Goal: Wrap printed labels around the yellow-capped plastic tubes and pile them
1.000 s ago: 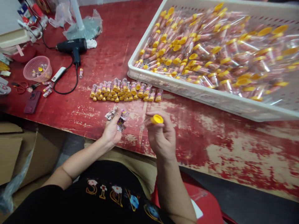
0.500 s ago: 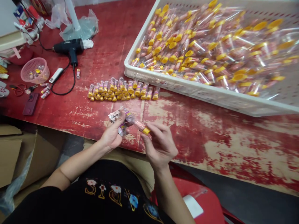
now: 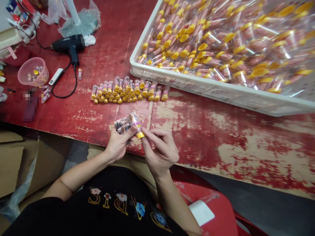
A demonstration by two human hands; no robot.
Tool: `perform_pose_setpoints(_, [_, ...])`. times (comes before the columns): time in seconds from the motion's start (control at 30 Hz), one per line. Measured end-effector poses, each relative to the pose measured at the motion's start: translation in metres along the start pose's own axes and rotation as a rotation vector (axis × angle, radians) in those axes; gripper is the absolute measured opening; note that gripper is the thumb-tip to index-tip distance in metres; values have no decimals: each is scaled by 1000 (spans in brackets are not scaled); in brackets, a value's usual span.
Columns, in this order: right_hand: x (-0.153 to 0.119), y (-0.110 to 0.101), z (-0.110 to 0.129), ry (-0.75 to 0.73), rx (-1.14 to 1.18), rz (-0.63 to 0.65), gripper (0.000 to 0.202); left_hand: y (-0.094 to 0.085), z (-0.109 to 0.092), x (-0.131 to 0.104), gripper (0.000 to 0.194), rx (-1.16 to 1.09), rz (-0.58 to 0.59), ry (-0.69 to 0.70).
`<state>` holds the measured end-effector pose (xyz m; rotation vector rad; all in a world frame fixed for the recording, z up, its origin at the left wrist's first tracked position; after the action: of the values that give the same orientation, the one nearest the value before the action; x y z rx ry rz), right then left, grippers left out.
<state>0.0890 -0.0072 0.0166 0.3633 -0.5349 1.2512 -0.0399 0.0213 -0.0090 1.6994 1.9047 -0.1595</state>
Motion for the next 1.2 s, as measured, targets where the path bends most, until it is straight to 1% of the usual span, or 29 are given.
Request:
perform_pose_setpoints(0.1, [-3, 4, 1, 0, -1, -65, 56, -4, -1, -3, 54, 3, -20, -6])
perform_pose_setpoints(0.2, [-4, 12, 2, -3, -14, -61, 52, -11, -1, -4, 57, -3, -55, -19])
perform_pose_setpoints(0.3, [-4, 20, 1, -6, -12, -51, 52, -21, 0, -3, 56, -7, -74, -28])
perform_pose_setpoints(0.4, [-6, 30, -2, -1, 23, -25, 55, -31, 1, -1, 55, -12, -89, -37])
perform_pose_setpoints(0.47, [-7, 37, -5, 8, 43, 4, 52, -40, 1, 1, 55, -30, -112, -41])
perform_pose_setpoints(0.53, [-7, 48, -9, 16, 56, 41, 46, -50, -1, 5, 55, -60, -132, -42])
perform_pose_setpoints(0.6, [-1, 66, -16, 16, 63, 83, 36, -63, -6, 11, 55, -101, -155, -30])
perform_pose_setpoints(0.67, [12, 96, -28, 0, 85, 134, 24, -81, -12, 19, 51, -152, -196, -19])
perform_pose_setpoints(0.7, [20, 115, -35, -12, 96, 168, 19, -92, -15, 23, 48, -178, -225, -16])
perform_pose_setpoints(0.73, [30, 138, -44, -24, 98, 210, 16, -103, -18, 27, 44, -204, -257, -18])
perform_pose_setpoints(0.8, [51, 190, -65, -43, 28, 323, 17, -127, -21, 33, 34, -256, -329, -22])
perform_pose_setpoints(0.87, [70, 243, -87, -48, -139, 466, 23, -149, -22, 36, 23, -310, -389, -15])
perform_pose_setpoints(0.9, [77, 266, -97, -53, -216, 541, 24, -159, -22, 36, 17, -335, -411, -1])
perform_pose_setpoints(0.93, [82, 284, -104, -55, -275, 609, 25, -167, -22, 37, 12, -356, -429, 22])
perform_pose_setpoints(0.97, [85, 297, -109, -52, -320, 669, 25, -173, -23, 36, 11, -371, -444, 50])
perform_pose_setpoints(1.0, [85, 304, -111, -49, -348, 720, 24, -178, -24, 36, 11, -380, -456, 82])
perform_pose_setpoints(1.03, [84, 305, -109, -44, -360, 750, 23, -182, -26, 35, 11, -385, -467, 113])
perform_pose_setpoints(1.07, [80, 298, -105, -39, -357, 757, 22, -184, -27, 35, 11, -389, -474, 140])
perform_pose_setpoints(1.13, [69, 272, -91, -15, -270, 738, 16, -182, -29, 36, 9, -411, -475, 168])
perform_pose_setpoints(1.17, [62, 254, -84, 19, -173, 719, 14, -178, -29, 37, 9, -431, -469, 169])
perform_pose_setpoints(1.2, [53, 238, -77, 82, -53, 720, 13, -173, -29, 39, 10, -455, -458, 160])
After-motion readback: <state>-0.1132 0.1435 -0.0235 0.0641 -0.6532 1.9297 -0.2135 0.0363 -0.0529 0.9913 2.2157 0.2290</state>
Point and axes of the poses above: each hand's wrist, its own x-axis towards the middle knuckle, its own y-axis out of the palm, z = x × y, the point moved 5 cm from there along x, towards the middle knuckle, and after that the axes turned 14 degrees about x, right-handed, at the moved point
